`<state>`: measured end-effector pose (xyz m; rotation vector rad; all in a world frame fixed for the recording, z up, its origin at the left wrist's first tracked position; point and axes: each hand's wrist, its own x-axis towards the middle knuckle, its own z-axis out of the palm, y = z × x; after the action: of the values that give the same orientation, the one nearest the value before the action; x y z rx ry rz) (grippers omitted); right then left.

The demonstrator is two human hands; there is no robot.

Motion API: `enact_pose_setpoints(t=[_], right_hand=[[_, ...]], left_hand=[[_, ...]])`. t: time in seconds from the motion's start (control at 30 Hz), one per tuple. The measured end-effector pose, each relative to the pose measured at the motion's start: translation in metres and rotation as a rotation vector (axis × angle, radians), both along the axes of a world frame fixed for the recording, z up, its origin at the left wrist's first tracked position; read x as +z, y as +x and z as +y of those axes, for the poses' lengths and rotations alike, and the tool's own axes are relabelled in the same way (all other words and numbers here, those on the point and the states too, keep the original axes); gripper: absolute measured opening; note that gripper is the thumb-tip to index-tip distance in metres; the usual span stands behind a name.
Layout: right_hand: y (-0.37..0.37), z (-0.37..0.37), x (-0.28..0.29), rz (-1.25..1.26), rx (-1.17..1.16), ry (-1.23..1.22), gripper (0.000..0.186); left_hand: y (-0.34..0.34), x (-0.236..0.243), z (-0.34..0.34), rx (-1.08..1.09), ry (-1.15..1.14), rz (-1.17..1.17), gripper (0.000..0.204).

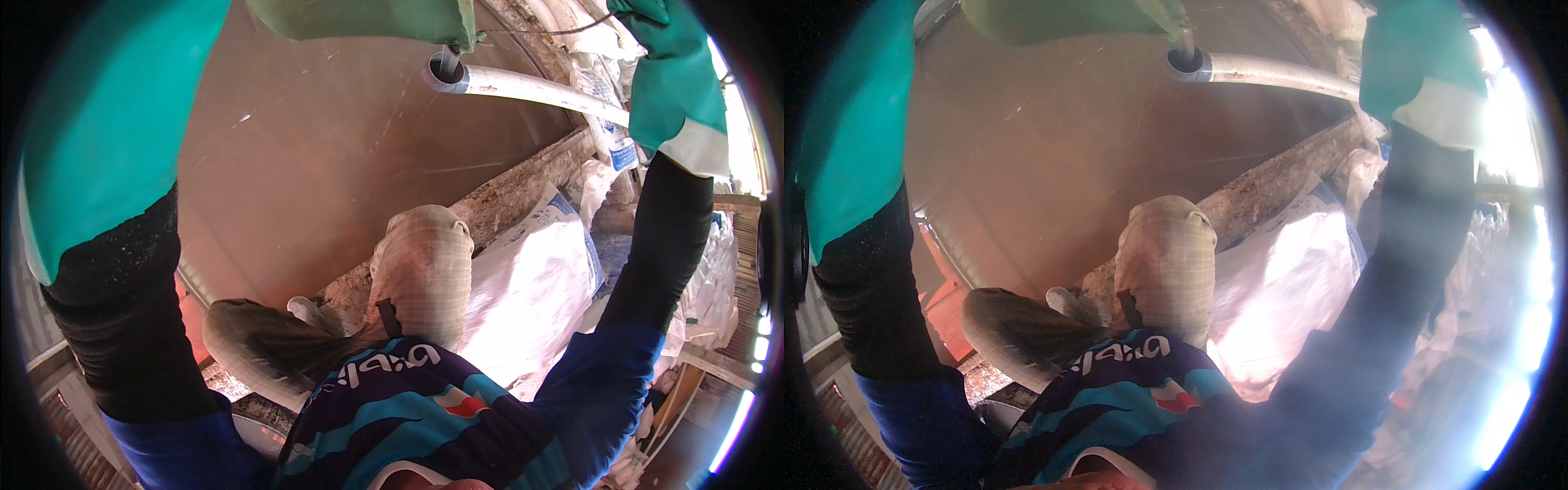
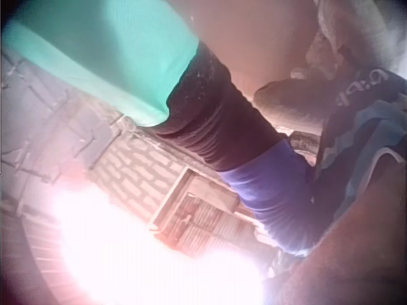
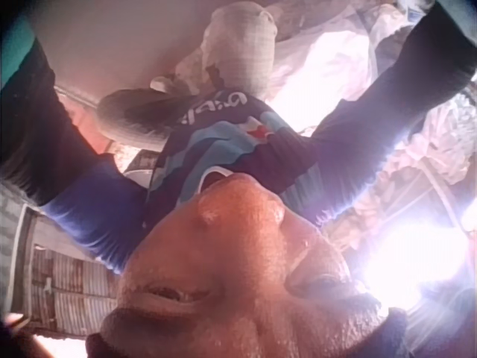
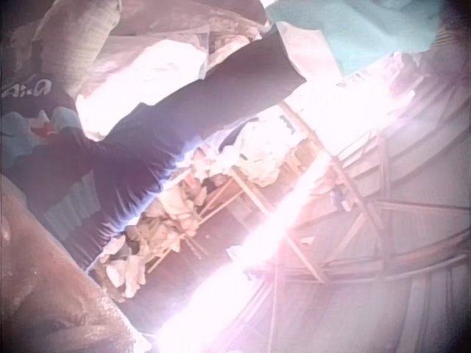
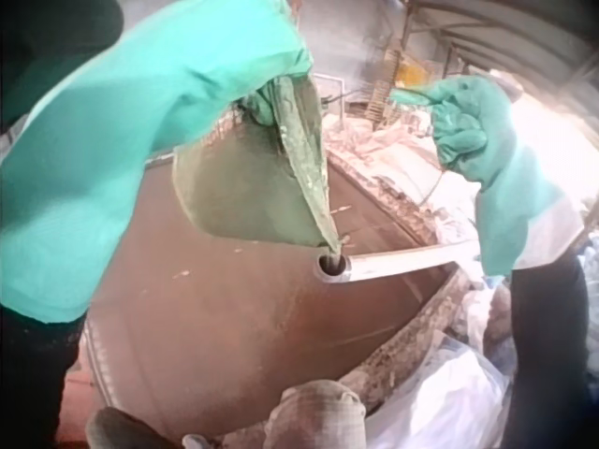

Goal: The person repeatedly scoops a brown liquid from a large tank into a bucket and pours it back into the tank. Later, the person uses a shovel to move a pile of white powder on the floor.

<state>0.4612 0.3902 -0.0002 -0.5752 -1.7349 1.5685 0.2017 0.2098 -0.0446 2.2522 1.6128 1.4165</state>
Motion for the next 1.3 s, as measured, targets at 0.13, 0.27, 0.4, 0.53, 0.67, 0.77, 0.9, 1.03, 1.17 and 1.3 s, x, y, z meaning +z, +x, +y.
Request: enact_pose_setpoints(t=[0.13,0.27,0.4,0.53,0.67,0.77,0.9,1.03,1.17,1.3], right_hand=[[0.012,0.000,-0.008,0.058,0.061,-0.101,0.035],[0.029,0.001,-0.018,0.106,0.113,-0.206,0.036],[0.037,0.002,-0.031,0.127,0.137,-0.279,0.038],[0.073,0.050,-0.058,0.154,0.179,-0.322,0.044],[0.063,0.041,-0.071,0.175,0.170,-0.314,0.054],[0.053,0.026,-0.082,0.168,0.156,-0.314,0.055],[0.077,0.017,-0.096,0.108,-0.011,-0.250,0.056],[0.079,0.018,-0.116,0.210,0.020,-0.293,0.068],[0.084,0.035,-0.121,0.240,0.207,-0.359,0.082],[0.048,0.029,-0.089,0.138,0.243,-0.229,0.070]], left_hand=[[0.001,-0.002,-0.001,0.001,0.002,-0.011,0.015],[0.001,-0.004,0.001,-0.004,0.001,-0.023,0.014],[0.001,-0.005,0.004,0.000,-0.001,-0.027,0.014],[0.001,-0.007,0.007,-0.008,-0.004,-0.038,0.013],[-0.004,-0.008,0.005,0.017,-0.010,-0.034,0.013],[-0.007,-0.013,-0.002,0.044,-0.020,-0.030,0.013],[-0.003,-0.020,0.011,0.012,-0.013,-0.071,0.012],[-0.006,-0.003,0.012,0.030,0.005,-0.105,0.012],[-0.017,-0.001,0.018,0.064,-0.010,-0.176,0.012],[-0.039,-0.009,0.029,0.149,-0.077,-0.285,0.011]])
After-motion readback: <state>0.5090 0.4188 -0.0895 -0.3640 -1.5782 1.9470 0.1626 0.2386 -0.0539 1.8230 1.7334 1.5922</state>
